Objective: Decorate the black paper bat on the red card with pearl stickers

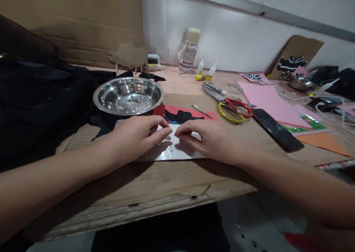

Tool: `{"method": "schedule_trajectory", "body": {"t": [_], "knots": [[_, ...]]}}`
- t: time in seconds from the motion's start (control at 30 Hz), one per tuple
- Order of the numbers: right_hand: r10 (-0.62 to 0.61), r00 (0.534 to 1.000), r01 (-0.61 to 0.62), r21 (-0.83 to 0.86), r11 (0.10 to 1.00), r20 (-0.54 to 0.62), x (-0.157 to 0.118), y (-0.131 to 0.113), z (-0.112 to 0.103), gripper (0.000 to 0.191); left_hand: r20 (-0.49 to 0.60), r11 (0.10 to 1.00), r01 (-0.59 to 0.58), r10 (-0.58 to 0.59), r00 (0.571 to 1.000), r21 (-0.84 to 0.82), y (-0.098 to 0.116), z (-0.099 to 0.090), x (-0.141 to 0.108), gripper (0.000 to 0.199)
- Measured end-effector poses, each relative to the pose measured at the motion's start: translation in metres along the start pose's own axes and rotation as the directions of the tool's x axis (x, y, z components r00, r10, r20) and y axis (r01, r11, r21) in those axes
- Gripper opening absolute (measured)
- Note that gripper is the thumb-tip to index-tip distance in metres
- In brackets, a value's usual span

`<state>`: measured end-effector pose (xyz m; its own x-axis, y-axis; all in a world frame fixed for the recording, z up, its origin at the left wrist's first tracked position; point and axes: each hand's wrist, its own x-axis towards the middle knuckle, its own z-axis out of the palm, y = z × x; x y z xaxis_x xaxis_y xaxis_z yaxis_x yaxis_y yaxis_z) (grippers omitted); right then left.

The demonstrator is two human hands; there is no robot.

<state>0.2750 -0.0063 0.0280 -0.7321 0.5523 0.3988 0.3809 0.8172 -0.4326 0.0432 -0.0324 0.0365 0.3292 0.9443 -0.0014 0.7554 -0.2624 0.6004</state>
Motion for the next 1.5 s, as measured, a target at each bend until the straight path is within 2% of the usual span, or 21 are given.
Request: {"method": "schedule_trajectory", "body": {"t": [0.2,0.27,0.4,0.5,0.67,0.9,1.13,1.27,1.5], "knots": [[-0.041,0.991,0.051,-0.077,0.996,0.126,0.001,0.001,0.007,0.013,-0.012,0.970,-0.025,0.029,1.000,0.243,-0.008,-0.002,0.001,0.035],[-0.031,0.983,0.050,-0.101,0.994,0.178,0.002,0.001,0.006,0.013,0.022,0.958,-0.042,0.038,0.999,0.284,-0.012,-0.005,0.003,0.032],[0.001,0.973,0.029,-0.125,0.992,0.232,0.001,0.002,0.002,0.016,0.153,0.976,-0.018,-0.016,0.988,0.217,-0.015,-0.010,0.006,0.028],[-0.012,0.975,0.037,-0.110,0.993,0.224,0.001,0.001,0.000,0.017,0.198,0.983,0.008,-0.045,0.979,0.184,-0.012,-0.007,0.006,0.030],[-0.073,0.963,0.106,-0.114,0.988,0.258,0.002,-0.005,-0.002,0.013,0.214,0.983,-0.011,-0.028,0.977,0.181,-0.008,-0.002,0.002,0.028],[-0.139,0.938,0.203,-0.178,0.963,0.317,0.002,-0.004,-0.004,0.016,0.209,0.982,-0.021,-0.018,0.978,0.186,-0.007,-0.005,-0.001,0.024],[-0.219,0.916,0.313,-0.254,0.915,0.337,0.001,-0.003,-0.003,0.024,0.153,0.987,-0.077,0.055,0.987,0.138,-0.014,-0.002,-0.002,0.025],[-0.233,0.912,0.315,-0.213,0.925,0.337,0.000,-0.001,-0.005,0.024,0.152,0.986,-0.095,0.074,0.986,0.135,-0.013,-0.001,-0.001,0.023],[-0.214,0.907,0.290,-0.170,0.942,0.361,0.000,-0.004,-0.011,0.022,0.188,0.979,-0.075,0.039,0.981,0.191,-0.011,-0.003,-0.003,0.027]]}}
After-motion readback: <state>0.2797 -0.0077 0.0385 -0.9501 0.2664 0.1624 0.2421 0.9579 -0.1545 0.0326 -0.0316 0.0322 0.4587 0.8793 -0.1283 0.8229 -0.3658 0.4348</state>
